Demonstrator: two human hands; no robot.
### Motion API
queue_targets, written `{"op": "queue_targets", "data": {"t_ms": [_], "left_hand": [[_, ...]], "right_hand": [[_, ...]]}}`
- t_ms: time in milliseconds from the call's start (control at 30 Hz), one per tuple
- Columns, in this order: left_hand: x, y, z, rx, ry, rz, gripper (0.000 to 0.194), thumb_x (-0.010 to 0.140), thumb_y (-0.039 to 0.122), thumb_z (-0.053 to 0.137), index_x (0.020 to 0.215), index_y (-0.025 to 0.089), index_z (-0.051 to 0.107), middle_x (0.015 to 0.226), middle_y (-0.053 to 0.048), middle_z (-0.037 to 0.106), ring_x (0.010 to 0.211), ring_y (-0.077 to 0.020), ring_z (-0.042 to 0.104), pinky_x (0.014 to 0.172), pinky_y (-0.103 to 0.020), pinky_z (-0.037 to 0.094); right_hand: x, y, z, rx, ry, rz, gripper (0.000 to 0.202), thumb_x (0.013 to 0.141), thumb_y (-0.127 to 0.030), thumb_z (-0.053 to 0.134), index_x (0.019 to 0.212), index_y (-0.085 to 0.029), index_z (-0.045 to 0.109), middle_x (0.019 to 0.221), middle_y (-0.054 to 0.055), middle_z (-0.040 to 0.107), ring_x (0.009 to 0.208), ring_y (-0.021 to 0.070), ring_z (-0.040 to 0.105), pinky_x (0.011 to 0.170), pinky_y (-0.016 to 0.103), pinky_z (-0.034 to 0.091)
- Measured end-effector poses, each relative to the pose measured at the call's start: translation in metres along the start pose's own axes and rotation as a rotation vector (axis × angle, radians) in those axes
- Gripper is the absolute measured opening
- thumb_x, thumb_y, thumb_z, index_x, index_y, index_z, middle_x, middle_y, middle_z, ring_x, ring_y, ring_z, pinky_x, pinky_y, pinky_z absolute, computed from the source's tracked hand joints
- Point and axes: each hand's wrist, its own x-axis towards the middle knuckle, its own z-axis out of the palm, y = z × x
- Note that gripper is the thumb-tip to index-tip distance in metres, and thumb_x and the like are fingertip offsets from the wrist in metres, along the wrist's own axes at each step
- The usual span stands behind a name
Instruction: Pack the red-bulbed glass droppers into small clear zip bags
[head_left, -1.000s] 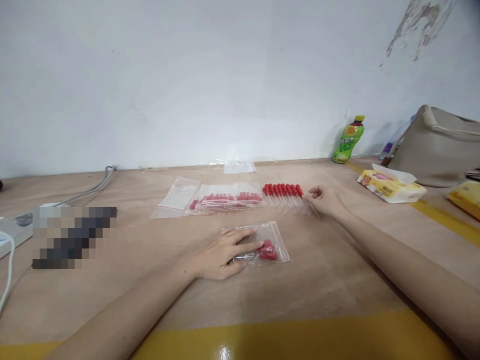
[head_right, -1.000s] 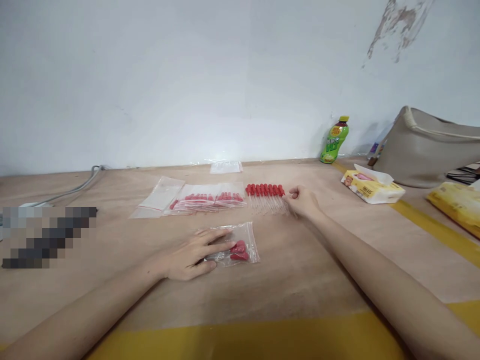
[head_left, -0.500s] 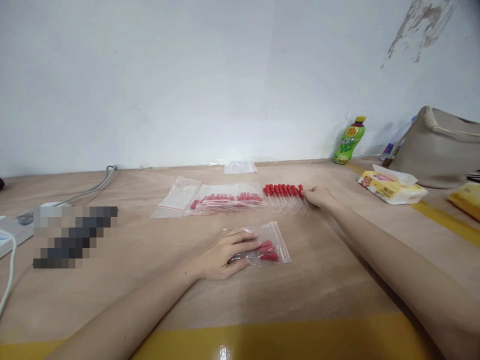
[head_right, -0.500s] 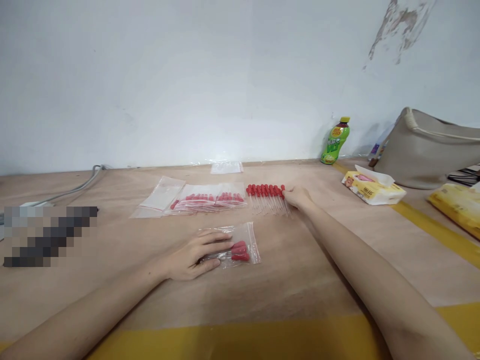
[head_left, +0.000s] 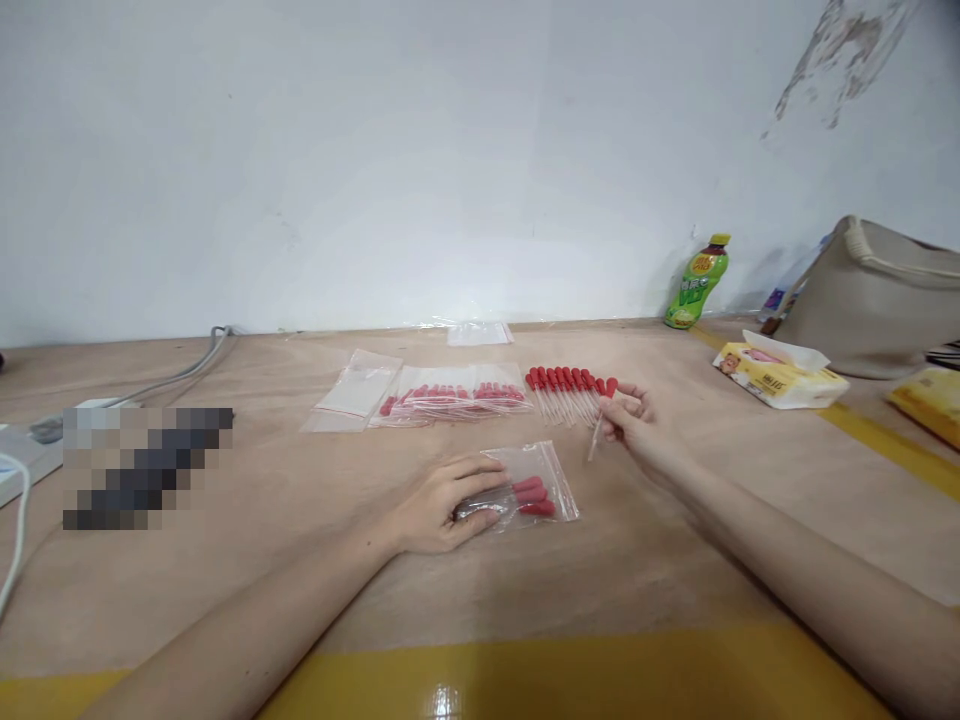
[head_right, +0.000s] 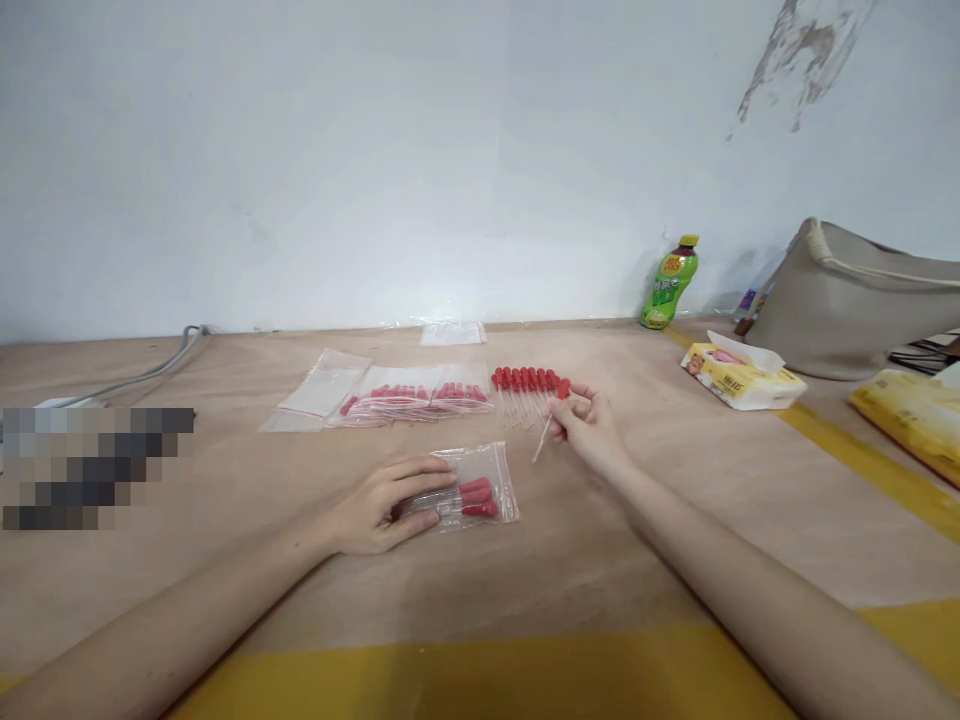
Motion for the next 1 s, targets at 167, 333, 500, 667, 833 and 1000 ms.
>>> {"op": "queue_targets", "data": {"t_ms": [167,333,500,667,833,1000], "left_hand": [[0.000,0.001,-0.001,0.005,-0.039,-0.050,0.046,0.084,0.030,0.050,0.128,0.020,0.041,0.127,-0.009,0.048,0.116,-0.0216,0.045,0.098,-0.038,0.037],[0.000,0.002,-0.002,0.043,-0.021,-0.108,0.056,0.081,0.034,0.053,0.132,0.021,0.033,0.131,-0.011,0.042,0.119,-0.0251,0.040,0.098,-0.042,0.035],[0.000,0.002,0.000,0.090,0.052,-0.142,0.062,0.077,0.042,0.057,0.131,0.021,0.034,0.128,-0.012,0.041,0.116,-0.0268,0.042,0.096,-0.042,0.036],[-0.001,0.000,0.001,0.046,0.013,-0.181,0.063,0.079,0.043,0.055,0.132,0.022,0.031,0.126,-0.010,0.047,0.111,-0.0252,0.048,0.093,-0.040,0.040],[0.000,0.000,0.000,0.029,-0.008,-0.183,0.061,0.080,0.043,0.054,0.132,0.021,0.031,0.123,-0.009,0.050,0.109,-0.0243,0.051,0.092,-0.040,0.041],[0.001,0.001,0.000,0.023,-0.022,-0.175,0.059,0.080,0.041,0.054,0.132,0.022,0.032,0.125,-0.008,0.049,0.111,-0.0230,0.049,0.093,-0.038,0.040]], "right_hand": [[-0.027,0.010,0.018,0.005,-0.033,0.035,0.072,0.059,-0.036,0.071,0.112,-0.025,0.025,0.060,-0.010,0.053,0.046,0.0104,0.055,0.047,0.024,0.049],[-0.036,0.012,0.027,0.143,-0.112,0.155,0.049,0.063,-0.035,0.068,0.098,-0.025,0.035,0.068,-0.007,0.056,0.060,0.0128,0.063,0.064,0.030,0.053],[-0.033,0.010,0.019,0.072,-0.292,0.214,0.032,0.065,-0.035,0.067,0.088,-0.019,0.052,0.079,0.001,0.062,0.067,0.0108,0.061,0.070,0.028,0.050],[-0.031,0.002,0.011,-0.134,-0.413,0.195,0.039,0.061,-0.036,0.071,0.089,-0.018,0.052,0.063,-0.004,0.059,0.051,0.0073,0.053,0.052,0.022,0.044],[-0.032,0.004,0.012,-0.237,-0.458,0.172,0.033,0.060,-0.039,0.070,0.074,-0.017,0.050,0.058,-0.005,0.056,0.050,0.0065,0.049,0.049,0.020,0.037],[-0.033,0.016,0.018,-0.423,-0.501,-0.035,0.025,0.063,-0.038,0.067,0.072,-0.016,0.059,0.053,-0.005,0.050,0.048,0.0074,0.041,0.047,0.021,0.033]]}}
